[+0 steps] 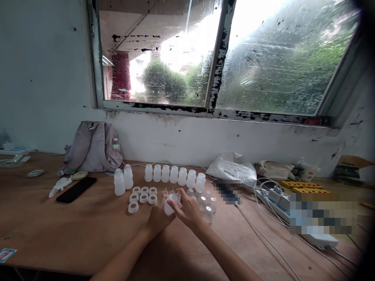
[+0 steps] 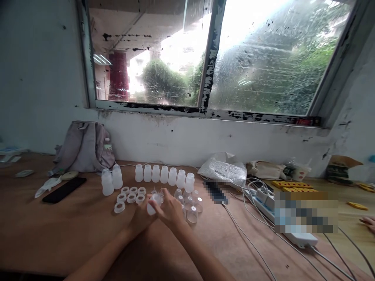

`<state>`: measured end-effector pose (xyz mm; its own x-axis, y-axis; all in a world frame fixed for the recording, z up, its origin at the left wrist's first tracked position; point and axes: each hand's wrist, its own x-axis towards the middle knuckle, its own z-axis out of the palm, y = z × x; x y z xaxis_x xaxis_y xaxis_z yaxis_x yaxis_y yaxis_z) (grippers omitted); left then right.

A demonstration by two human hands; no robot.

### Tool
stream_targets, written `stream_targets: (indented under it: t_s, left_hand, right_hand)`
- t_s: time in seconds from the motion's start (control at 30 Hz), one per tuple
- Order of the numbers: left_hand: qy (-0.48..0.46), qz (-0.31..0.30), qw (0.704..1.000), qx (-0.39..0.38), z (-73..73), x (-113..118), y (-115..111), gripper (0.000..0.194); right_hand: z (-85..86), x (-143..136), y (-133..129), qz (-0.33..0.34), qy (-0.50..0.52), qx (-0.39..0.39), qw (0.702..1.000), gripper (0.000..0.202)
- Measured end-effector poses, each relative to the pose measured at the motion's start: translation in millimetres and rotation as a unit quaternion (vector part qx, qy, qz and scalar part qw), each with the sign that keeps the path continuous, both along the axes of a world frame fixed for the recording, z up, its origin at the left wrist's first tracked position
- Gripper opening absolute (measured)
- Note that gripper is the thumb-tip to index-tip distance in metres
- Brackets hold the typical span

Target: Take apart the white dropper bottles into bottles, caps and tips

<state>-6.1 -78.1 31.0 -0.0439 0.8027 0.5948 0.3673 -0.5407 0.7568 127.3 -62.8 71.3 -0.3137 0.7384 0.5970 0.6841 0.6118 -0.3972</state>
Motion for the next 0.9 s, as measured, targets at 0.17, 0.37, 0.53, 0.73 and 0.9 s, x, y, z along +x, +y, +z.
stream_targets:
  t_s: [0.17,0.37,0.53,0.73,0.9]
  left_hand:
    - [-0.019,-0.071,0.997,-0.030,4.4,0,0,0.033]
    - [-0.171,-0.257,0.920,-0.243,9.9,-1,-4,0.018]
    - [-0.326,-0.342,0.823,-0.316,16.6,-6,-11,0.027]
    - [-0.332,-0.353,0.811,-0.328,18.0,-9,-8,0.033]
    - [-0.300,-0.314,0.825,-0.363,16.0,-5,-7,0.035]
  right_hand:
    - [-1.1,-30,14,-0.033,0.028,-0.004,0.999,0.027]
    - [5.4,-21,21,0.117,0.144,-0.107,0.977,0.030]
    - [12.6,-3,35,0.272,0.204,-0.239,0.909,0.033]
    - [1.5,9,54,0.203,0.268,-0.211,0.918,0.029]
    - [2.4,6,45,0.251,0.322,-0.308,0.860,0.030]
